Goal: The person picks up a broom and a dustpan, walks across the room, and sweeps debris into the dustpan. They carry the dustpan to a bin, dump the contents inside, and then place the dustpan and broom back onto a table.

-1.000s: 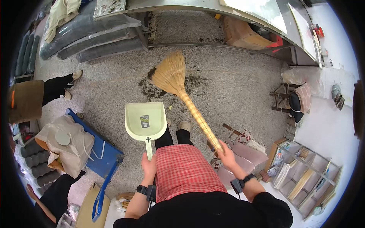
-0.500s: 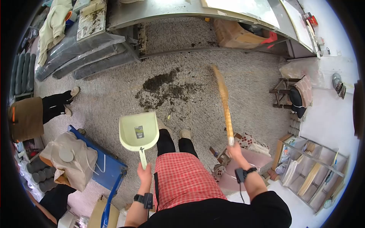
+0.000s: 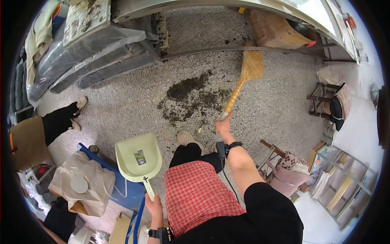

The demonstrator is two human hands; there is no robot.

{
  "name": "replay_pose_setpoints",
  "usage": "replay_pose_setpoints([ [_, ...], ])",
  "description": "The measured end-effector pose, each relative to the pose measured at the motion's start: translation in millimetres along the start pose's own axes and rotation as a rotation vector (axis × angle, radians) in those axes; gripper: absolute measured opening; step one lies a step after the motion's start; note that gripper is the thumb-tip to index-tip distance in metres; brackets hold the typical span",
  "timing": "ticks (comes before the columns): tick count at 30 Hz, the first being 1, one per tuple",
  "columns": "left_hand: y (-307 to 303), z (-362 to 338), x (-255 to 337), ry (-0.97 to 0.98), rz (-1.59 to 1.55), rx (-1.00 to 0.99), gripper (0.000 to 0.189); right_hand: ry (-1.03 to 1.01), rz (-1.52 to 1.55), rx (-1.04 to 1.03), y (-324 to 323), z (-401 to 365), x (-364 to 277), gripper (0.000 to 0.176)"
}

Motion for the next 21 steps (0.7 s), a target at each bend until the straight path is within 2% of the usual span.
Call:
replay_pose_setpoints([
  [2,5,7,0,-0.002,-0.005,-0.020,0.013,-0.064,-0.248,-0.028,1,-5,41,0.093],
  [3,7,13,-5,0.017,-0.010,-0.025,0.012,-0.136,-0.404,-0.024,-6,-20,39,0.097],
  [8,19,2,-7,-0.062,0.079,-0.084,0.011,-0.202,-0.554,-0.298,-28,-84,39,0.095],
  [10,21,-6,-4,-0.038,0.096,-0.072,0.011,-0.269,-0.637,-0.395,-44,-113,46,0.095],
  [12,27,-11,-9,0.000,0.122,-0.093,0.011,-0.202,-0.776,-0.533,-78,-146,59,0.096],
  [15,34,-23,-8,-0.068,0.080,-0.103,0.011,-0.188,-0.894,-0.670,-133,-194,96,0.096],
  [18,43,-31,-18,-0.035,-0.001,-0.098,0.010,-0.214,-0.816,-0.653,-203,-234,58,0.094],
  [21,51,-39,-25,0.029,0.052,-0.094,0.011,-0.215,-0.714,-0.611,-279,-267,9,0.090],
])
Point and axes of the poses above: each hand's wrist, its own z-axis towards the middle knuckle, its own y-axis out of the palm, x = y × z, the point moved 8 cm from there along z, towards the middle knuckle, and after that the axes turned 10 degrees about -y, right-handed, at the moved point
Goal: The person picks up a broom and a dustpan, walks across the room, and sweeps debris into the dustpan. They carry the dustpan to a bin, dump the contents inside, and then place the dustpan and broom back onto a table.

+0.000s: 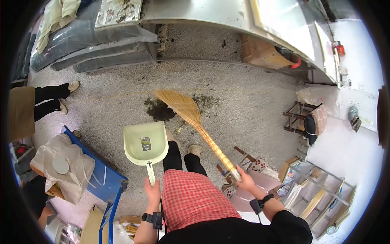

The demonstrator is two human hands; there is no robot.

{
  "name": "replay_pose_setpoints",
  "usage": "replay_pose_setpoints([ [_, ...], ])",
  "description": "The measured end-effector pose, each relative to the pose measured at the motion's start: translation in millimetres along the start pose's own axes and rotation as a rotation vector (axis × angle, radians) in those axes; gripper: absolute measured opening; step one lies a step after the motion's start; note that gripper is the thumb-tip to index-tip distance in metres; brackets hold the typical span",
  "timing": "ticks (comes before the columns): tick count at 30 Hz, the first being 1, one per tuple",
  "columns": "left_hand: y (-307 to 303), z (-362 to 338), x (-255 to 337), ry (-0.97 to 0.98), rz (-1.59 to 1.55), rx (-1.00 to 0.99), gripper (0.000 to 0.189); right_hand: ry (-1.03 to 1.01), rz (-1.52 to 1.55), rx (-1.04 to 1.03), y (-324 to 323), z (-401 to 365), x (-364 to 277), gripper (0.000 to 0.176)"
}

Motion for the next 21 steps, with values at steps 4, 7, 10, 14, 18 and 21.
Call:
replay_pose_setpoints([
  [4,13,1,3,0.097,0.011,-0.019,0.014,-0.186,-0.034,0.246,-88,-28,-10,0.084],
  [7,18,-6,35,0.098,-0.036,-0.032,0.016,-0.107,0.323,0.314,-152,12,-15,0.080],
  [10,6,-13,67,0.135,-0.003,0.030,0.018,-0.084,0.472,0.352,-221,101,-15,0.081],
  [14,-13,-13,51,0.126,-0.073,0.157,0.017,-0.057,0.656,0.404,-305,241,-42,0.070],
  [18,-9,-40,16,0.004,-0.238,0.323,0.011,-0.413,0.546,0.214,-344,420,-77,0.055],
  [21,21,-92,-2,-0.141,-0.332,0.432,0.010,-0.056,0.619,0.318,-304,431,-121,0.064],
])
Point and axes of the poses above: each hand's wrist, its own z-axis towards the middle knuckle, its own y-axis out of the palm, x = y × z, the point moved 8 cm from there along z, towards the middle knuckle, and after that the axes turned 10 degrees about -y, right-handed, at the moved point
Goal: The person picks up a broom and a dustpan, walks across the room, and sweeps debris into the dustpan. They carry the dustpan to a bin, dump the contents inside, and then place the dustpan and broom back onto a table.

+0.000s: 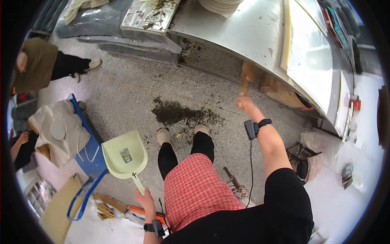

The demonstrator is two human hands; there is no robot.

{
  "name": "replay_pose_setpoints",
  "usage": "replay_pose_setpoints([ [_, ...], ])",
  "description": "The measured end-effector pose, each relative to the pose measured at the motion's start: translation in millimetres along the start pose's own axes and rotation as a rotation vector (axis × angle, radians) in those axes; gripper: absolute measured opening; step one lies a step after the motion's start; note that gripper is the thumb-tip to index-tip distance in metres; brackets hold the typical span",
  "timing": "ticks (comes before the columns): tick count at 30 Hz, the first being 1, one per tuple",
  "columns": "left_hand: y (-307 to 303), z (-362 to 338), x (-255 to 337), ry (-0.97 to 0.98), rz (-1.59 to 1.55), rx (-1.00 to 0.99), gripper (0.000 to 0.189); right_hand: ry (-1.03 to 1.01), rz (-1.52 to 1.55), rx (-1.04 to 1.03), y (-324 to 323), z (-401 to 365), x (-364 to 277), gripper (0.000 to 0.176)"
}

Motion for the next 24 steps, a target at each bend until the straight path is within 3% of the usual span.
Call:
replay_pose_setpoints([
  [2,22,-26,-20,-0.025,-0.098,0.036,0.011,-0.043,-0.207,-0.049,38,-24,-26,0.070],
  [3,33,-48,-14,-0.131,-0.096,0.014,0.011,-0.083,-0.350,-0.150,39,-38,-36,0.074],
  [6,54,-57,-50,-0.025,-0.029,0.037,0.012,-0.154,-0.673,-0.480,35,-85,-60,0.086],
  [7,65,-80,-25,-0.101,-0.013,-0.018,0.016,-0.119,-0.723,-0.622,23,-99,-65,0.088],
  [9,81,-92,-22,-0.041,-0.018,-0.041,0.017,-0.261,-0.980,-0.730,-16,-113,-91,0.084],
  [10,82,-101,-14,-0.011,-0.009,-0.055,0.017,-0.180,-1.008,-0.709,-45,-143,-128,0.081],
  [13,89,-127,29,0.064,0.006,-0.092,0.019,-0.192,-1.168,-0.642,-118,-208,-205,0.081],
  [14,90,-127,27,0.068,-0.004,-0.111,0.019,-0.213,-1.195,-0.624,-145,-227,-201,0.082],
  [16,98,-117,14,0.083,-0.028,-0.149,0.019,-0.583,-1.221,-0.619,-190,-246,-164,0.082],
  [18,97,-107,2,0.062,-0.087,-0.171,0.018,-0.254,-1.018,-0.564,-195,-301,-143,0.082],
  [20,92,-105,3,0.063,-0.137,-0.160,0.016,-0.069,-0.832,-0.558,-203,-330,-94,0.083],
  [21,86,-109,10,0.069,-0.159,-0.140,0.015,-0.033,-0.741,-0.527,-193,-339,-78,0.083],
  [24,66,-100,-19,-0.039,-0.292,-0.176,0.013,-0.249,-0.763,-0.447,-150,-312,-16,0.079],
])
Point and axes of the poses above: each hand's wrist, its own z-axis towards the middle knuckle, its own y-axis out of the palm, x = y × z, the point moved 8 cm from there along z, towards the middle knuckle, and after that the axes turned 10 degrees about -y, right-handed, at the moved point
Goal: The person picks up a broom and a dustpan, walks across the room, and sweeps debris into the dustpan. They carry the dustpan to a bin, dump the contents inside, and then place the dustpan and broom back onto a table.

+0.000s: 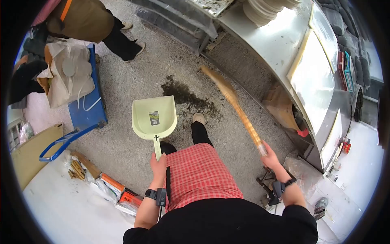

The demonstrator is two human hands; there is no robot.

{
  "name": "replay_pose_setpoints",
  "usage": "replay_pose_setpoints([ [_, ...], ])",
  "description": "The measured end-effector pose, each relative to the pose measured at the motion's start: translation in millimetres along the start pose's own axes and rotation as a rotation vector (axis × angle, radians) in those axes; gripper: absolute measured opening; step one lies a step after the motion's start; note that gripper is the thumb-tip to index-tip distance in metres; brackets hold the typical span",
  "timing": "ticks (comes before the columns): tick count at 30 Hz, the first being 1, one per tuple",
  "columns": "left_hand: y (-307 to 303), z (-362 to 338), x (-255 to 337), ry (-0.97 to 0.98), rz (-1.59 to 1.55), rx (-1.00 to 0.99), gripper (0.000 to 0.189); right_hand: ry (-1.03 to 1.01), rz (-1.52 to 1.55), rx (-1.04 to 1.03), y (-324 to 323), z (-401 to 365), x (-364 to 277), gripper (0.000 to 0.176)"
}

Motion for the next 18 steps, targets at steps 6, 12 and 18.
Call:
replay_pose_setpoints([
  [6,-111,25,-53,-0.011,0.183,0.064,0.012,0.079,-0.004,0.054,179,136,-50,0.079],
  [12,-228,77,-81,0.055,0.260,0.067,0.013,0.052,-0.258,-0.242,359,58,-78,0.085],
  [18,-280,118,-72,0.092,0.350,0.017,0.014,0.043,-0.221,-0.208,371,-66,-89,0.082],
])
Point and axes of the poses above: each hand's wrist, its own z-axis towards the middle knuckle, its own y-axis out of the palm, x = y × z, the point moved 8 cm from there along z, towards the middle knuckle, and after that the axes turned 10 degrees about -y, right-handed, at the moved point
